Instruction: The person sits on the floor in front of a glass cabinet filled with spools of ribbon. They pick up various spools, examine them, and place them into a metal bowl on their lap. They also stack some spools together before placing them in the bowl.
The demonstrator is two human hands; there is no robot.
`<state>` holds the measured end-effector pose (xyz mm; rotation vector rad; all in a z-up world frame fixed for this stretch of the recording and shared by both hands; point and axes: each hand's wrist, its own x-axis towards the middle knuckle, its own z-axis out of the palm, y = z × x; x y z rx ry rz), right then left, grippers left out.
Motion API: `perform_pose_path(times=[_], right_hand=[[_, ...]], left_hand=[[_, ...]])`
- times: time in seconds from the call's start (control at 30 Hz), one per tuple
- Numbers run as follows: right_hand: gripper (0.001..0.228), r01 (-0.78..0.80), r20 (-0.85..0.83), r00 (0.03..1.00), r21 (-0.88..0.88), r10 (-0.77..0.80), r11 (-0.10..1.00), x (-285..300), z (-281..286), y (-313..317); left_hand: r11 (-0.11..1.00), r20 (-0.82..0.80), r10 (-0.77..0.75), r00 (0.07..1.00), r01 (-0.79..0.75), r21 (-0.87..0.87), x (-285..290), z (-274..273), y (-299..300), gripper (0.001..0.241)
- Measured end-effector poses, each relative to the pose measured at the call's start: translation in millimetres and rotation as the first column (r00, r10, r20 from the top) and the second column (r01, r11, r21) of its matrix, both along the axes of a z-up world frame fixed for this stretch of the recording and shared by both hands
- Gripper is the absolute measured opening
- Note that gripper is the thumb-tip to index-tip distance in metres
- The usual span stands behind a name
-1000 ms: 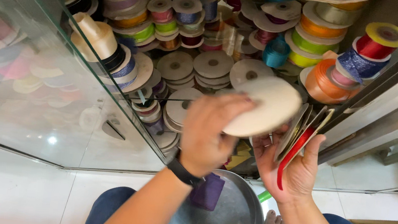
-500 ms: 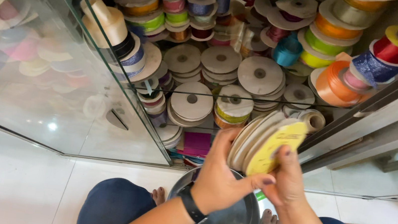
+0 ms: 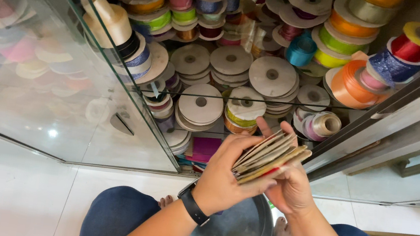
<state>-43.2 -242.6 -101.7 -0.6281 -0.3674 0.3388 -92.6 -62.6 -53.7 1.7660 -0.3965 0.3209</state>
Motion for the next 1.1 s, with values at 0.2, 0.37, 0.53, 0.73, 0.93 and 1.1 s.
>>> perform_pose_path(times=[0.2,0.37,0.53,0.73,0.93,1.1], right_hand=[[0.085,0.077,-0.052,0.996,-0.037,-0.079,0.996,6,-18,-10],[0.096,0.144,0.016,0.99,-0.147,-0.143,0.979,10,-22,0],[0.09,0.27,-0.167,0.93,-0.296,-0.328,0.916,15,-12,7],[0.068,0.211,-0.449,0.834,-0.274,-0.319,0.938,12,10,5],[0.06,0.185,-0.463,0.841,-0.241,-0.28,0.953,13,3,4],[0.056,0.133,-0.442,0.874,-0.177,-0.2,0.975,13,-1,1]], left_hand=[[0.998,0.083,0.055,0.995,-0.058,0.036,0,8,5,0.075],[0.985,0.192,0.171,0.966,-0.175,0.006,9,-8,5,0.066],[0.906,0.489,0.291,0.823,-0.4,0.134,34,-19,36,0.066],[0.663,0.665,0.374,0.647,-0.688,0.297,66,-51,82,0.051],[0.525,0.625,0.458,0.632,-0.76,0.384,83,-61,80,0.052],[0.464,0.66,0.488,0.571,-0.811,0.357,102,-46,83,0.064]])
